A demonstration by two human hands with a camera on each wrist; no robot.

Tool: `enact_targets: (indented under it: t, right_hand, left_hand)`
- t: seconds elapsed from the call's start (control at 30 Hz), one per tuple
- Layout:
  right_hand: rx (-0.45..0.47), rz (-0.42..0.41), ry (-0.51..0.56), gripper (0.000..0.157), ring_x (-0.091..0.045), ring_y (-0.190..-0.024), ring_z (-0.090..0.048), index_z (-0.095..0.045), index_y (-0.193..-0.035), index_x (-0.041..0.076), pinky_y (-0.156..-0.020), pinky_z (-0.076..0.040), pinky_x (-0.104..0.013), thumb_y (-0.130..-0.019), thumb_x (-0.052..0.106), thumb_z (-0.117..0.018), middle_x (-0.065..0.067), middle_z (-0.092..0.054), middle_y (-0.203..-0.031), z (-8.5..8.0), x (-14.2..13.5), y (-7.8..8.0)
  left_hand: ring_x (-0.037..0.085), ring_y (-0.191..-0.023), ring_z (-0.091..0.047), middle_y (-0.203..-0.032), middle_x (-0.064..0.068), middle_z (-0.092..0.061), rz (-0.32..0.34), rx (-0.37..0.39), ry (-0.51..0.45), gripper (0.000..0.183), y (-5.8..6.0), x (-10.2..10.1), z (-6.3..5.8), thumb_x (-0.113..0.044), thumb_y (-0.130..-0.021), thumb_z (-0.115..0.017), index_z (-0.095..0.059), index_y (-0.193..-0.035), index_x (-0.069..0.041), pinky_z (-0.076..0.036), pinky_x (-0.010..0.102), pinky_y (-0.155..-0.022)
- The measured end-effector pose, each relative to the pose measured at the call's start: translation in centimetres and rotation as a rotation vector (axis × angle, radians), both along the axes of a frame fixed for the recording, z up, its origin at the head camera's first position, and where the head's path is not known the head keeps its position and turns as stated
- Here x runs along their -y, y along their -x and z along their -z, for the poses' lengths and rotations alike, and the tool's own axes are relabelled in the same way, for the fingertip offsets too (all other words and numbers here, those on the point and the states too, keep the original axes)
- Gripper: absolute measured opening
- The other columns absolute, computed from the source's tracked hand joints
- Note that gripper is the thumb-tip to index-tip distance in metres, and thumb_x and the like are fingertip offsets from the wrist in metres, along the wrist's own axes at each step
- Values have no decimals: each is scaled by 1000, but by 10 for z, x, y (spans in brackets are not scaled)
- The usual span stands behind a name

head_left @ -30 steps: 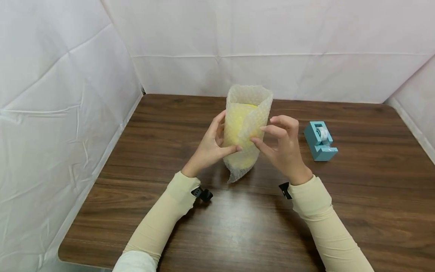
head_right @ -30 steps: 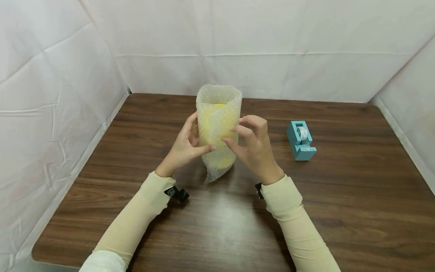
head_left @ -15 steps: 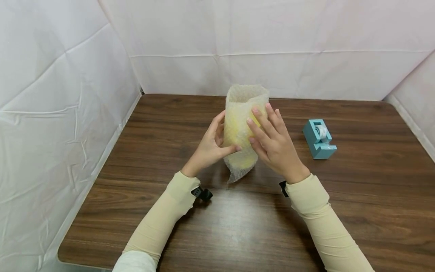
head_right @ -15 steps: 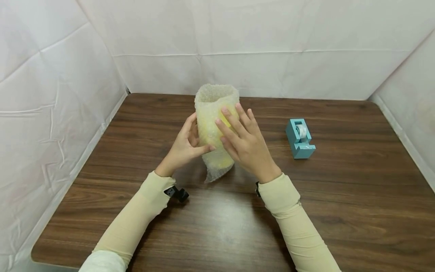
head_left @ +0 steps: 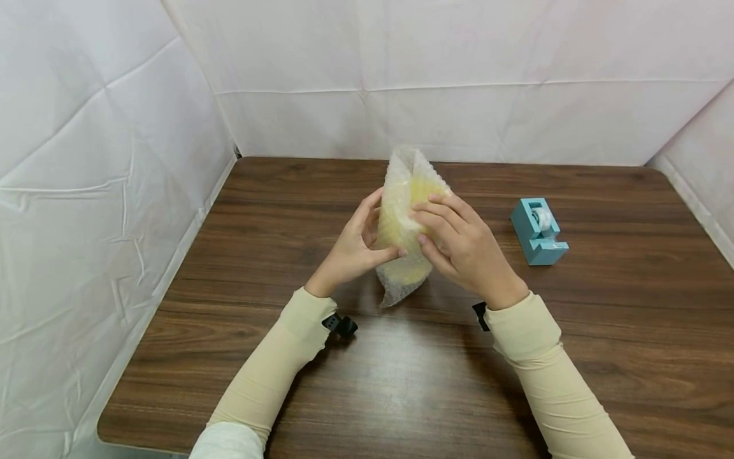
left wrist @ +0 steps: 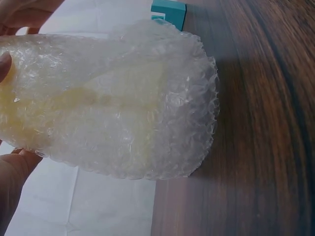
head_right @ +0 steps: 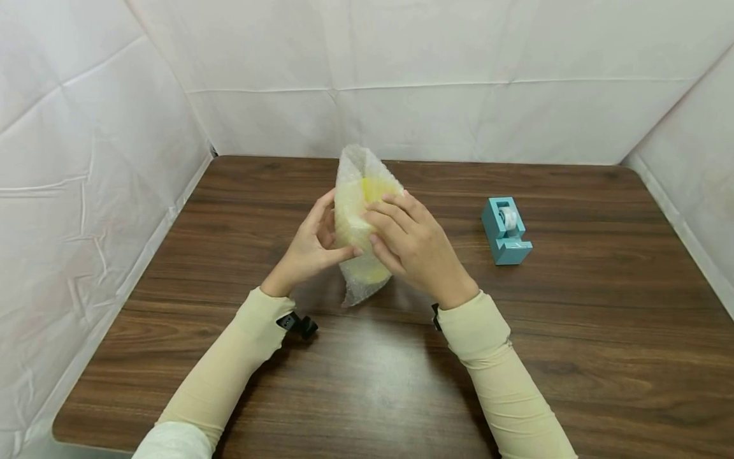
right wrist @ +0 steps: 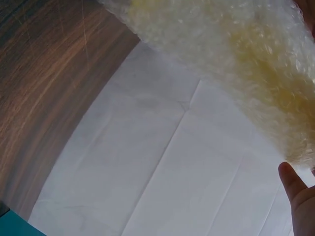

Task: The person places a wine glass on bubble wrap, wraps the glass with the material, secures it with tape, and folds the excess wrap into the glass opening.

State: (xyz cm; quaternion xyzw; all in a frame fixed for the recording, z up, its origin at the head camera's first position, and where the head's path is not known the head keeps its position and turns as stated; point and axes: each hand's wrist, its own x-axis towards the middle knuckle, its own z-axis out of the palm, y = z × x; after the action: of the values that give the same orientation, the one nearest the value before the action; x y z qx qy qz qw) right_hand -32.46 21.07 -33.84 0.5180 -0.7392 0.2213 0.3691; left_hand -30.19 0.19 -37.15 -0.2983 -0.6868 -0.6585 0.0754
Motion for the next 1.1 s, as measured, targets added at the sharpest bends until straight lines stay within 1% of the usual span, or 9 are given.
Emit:
enact_targets:
  t: [0.23,0.4,0.53,0.6,0.7,0.77,0.87,1.0,1.1]
  right_hand:
    - [37,-33,4,23,-28,-81,-58,-63,-89,0,-90,-46,-46,-94,19,-49,-11,-64,-81,-3,0,-3]
    - [52,-12,1,23,-19,-62,-50,-60,-80,4,-92,-45,-51,-92,19,-47,-6,-60,-71,-3,-2,-5]
    - [44,1,-3,22,-16,-58,-46,-60,-79,6,-92,-44,-52,-90,19,-46,-3,-60,-69,-2,-2,-6]
    - [46,-16,17,23,-18,-61,-49,-61,-81,5,-92,-44,-53,-91,20,-47,-5,-60,-71,-2,-2,-5]
    - [77,-63,84,24,-28,-77,-53,-60,-89,0,-90,-44,-49,-93,21,-50,-13,-59,-85,-2,-2,-4]
    - [92,-85,145,27,-34,-91,-49,-56,-96,-2,-87,-42,-46,-93,25,-53,-19,-54,-97,-2,-2,-3]
    - [111,-78,208,40,-38,-107,-42,-51,-106,-4,-89,-38,-43,-93,33,-59,-25,-47,-116,-2,-3,-1]
    - [149,-60,189,57,-37,-128,-36,-48,-123,-3,-106,-31,-47,-92,42,-62,-21,-43,-140,-3,-7,2]
    - [203,-75,149,62,-34,-135,-33,-47,-132,-1,-113,-27,-49,-93,46,-59,-14,-43,-146,-4,-9,4]
  left_hand:
    - [27,-122,-51,-139,20,-43,40,-3,10,94,-1,0,1,12,-78,-72,-20,-152,-12,-54,38,-89]
    - [24,-125,-50,-142,18,-41,63,-5,37,93,-1,0,2,9,-79,-72,-20,-153,-15,-53,38,-91]
    - [24,-127,-48,-143,18,-40,76,-16,54,93,-1,0,3,9,-80,-71,-19,-153,-14,-52,38,-92]
    - [25,-127,-48,-143,18,-40,74,-22,49,93,-1,0,3,9,-80,-71,-18,-153,-13,-52,38,-91]
    - [25,-125,-49,-142,19,-40,67,-28,22,94,0,0,3,12,-78,-71,-19,-153,-11,-52,38,-92]
    - [26,-124,-50,-141,21,-40,66,-32,-2,95,1,0,2,14,-77,-71,-19,-152,-10,-52,38,-92]
    - [27,-122,-50,-139,24,-40,70,-46,-27,95,2,1,2,16,-76,-71,-18,-152,-7,-52,39,-93]
    - [28,-122,-50,-139,25,-39,78,-57,-39,96,2,1,2,17,-75,-70,-17,-152,-5,-52,39,-93]
    - [28,-123,-49,-140,25,-38,84,-54,-46,96,2,1,2,19,-75,-70,-17,-152,-5,-52,38,-93]
